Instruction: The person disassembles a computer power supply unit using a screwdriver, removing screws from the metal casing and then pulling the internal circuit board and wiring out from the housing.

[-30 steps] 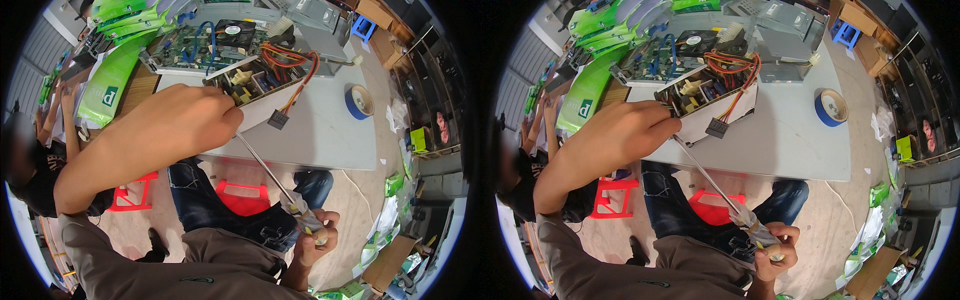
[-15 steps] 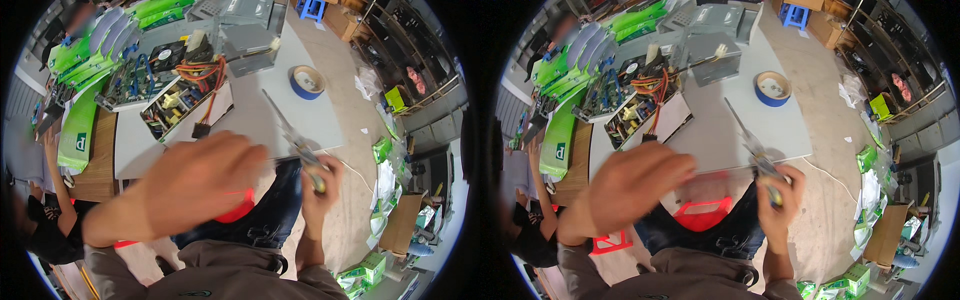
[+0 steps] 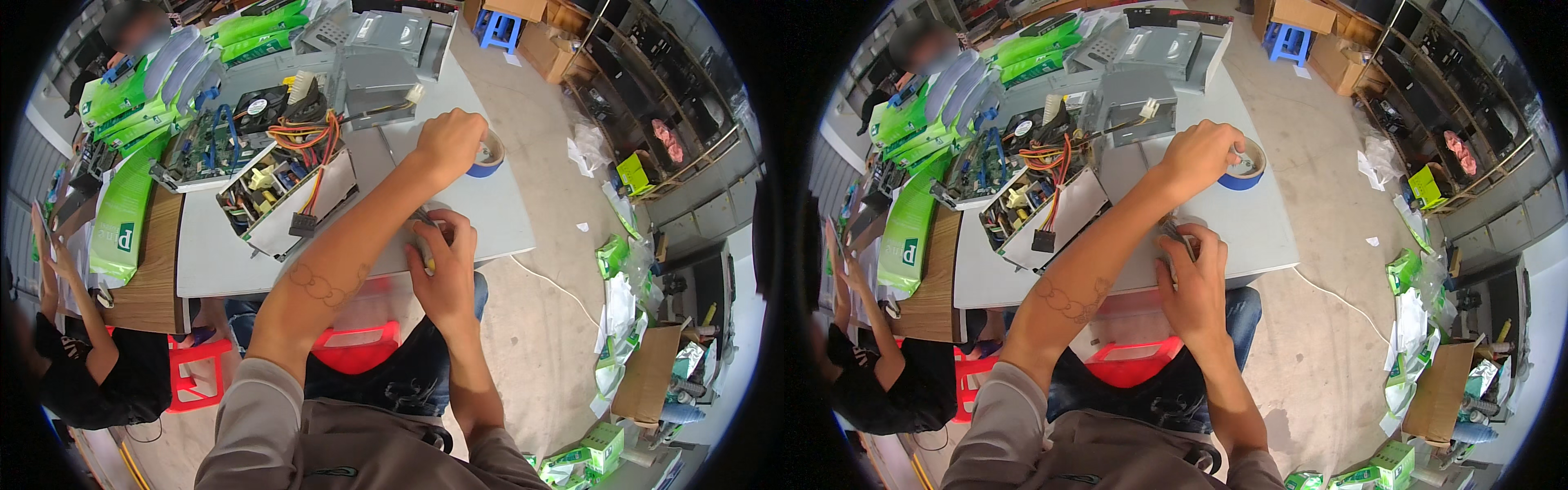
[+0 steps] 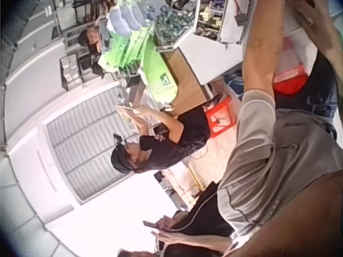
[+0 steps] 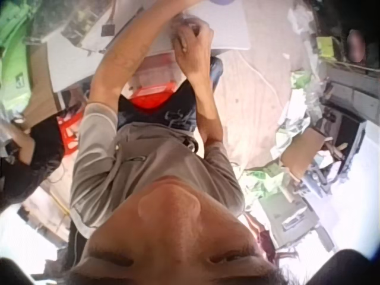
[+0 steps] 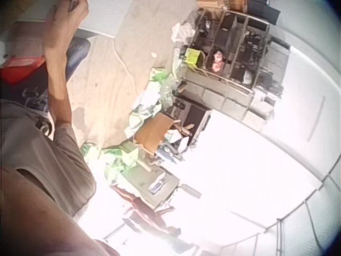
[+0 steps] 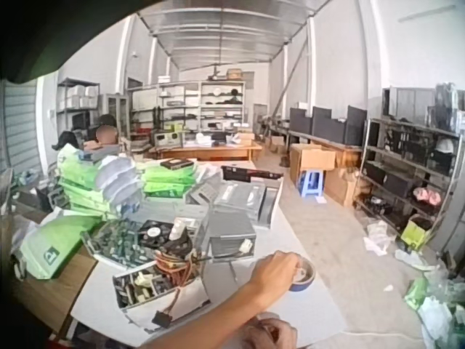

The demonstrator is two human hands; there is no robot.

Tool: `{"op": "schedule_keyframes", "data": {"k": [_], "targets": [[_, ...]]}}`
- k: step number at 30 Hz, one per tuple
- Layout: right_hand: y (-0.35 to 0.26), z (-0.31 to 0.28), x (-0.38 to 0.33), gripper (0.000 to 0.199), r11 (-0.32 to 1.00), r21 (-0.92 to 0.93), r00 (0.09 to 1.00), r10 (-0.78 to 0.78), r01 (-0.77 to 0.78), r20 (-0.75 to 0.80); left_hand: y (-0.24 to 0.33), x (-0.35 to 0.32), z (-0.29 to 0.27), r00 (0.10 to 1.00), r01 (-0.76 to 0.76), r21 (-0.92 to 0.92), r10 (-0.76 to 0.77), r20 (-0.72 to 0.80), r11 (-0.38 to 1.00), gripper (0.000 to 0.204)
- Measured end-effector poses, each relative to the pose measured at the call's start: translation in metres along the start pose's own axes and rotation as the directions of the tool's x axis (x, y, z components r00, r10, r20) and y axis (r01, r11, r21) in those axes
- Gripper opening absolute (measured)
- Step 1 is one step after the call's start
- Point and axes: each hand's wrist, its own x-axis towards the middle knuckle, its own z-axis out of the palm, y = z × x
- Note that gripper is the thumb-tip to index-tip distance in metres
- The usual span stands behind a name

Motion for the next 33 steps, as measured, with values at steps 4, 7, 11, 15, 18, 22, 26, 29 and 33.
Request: {"op": "schedule_keyframes", "data": {"k": [4, 7, 11, 15, 18, 22, 26, 29, 33], "targets": [[0.004, -0.001, 0.003, 0.039, 0.999, 0.034, 0.998, -0.017, 0.015, 0.067, 0.011, -0.027, -0.023, 0.995, -0.047, -0.029, 0.044, -0.087, 0.998, 0.017], [0.005, -0.009, 0.002, 0.039, 0.996, 0.079, 0.999, -0.040, 0.037, 0.028, 0.029, -0.091, -0.046, 0.917, -0.271, -0.076, 0.234, -0.323, 0.960, 0.029], [0.005, -0.017, 0.011, 0.035, 0.996, 0.079, 0.993, -0.041, 0.032, 0.112, 0.049, -0.197, -0.090, 0.935, -0.266, -0.186, 0.206, -0.290, 0.946, 0.044], [0.007, -0.007, 0.034, 0.033, 0.990, 0.120, 0.985, -0.088, 0.071, 0.146, 0.039, -0.255, -0.137, 0.907, -0.117, -0.001, 0.107, -0.407, 0.993, 0.047], [0.005, -0.001, 0.046, 0.030, 0.990, 0.123, 0.986, -0.085, 0.067, 0.145, 0.023, -0.270, -0.152, 0.834, 0.136, 0.223, 0.009, -0.552, 0.965, 0.042], [-0.007, -0.003, 0.053, 0.029, 0.995, 0.045, 0.981, -0.100, 0.094, 0.167, 0.000, -0.270, -0.148, 0.804, 0.287, 0.207, -0.118, -0.583, 0.935, 0.037], [-0.021, 0.001, 0.064, 0.034, 0.989, 0.045, 0.982, -0.144, 0.139, 0.123, -0.011, -0.269, -0.139, 0.772, 0.236, 0.094, -0.127, -0.623, 0.967, 0.036], [-0.034, 0.019, 0.074, 0.039, 0.914, 0.391, 0.982, -0.157, 0.103, 0.109, -0.014, -0.270, -0.139, 0.765, 0.226, 0.053, -0.143, -0.628, 0.973, 0.034], [-0.049, 0.042, 0.081, 0.047, 0.922, 0.314, 0.955, -0.273, 0.227, 0.113, -0.022, -0.276, -0.146, 0.760, 0.216, -0.083, -0.221, -0.611, 0.973, 0.033]]}}
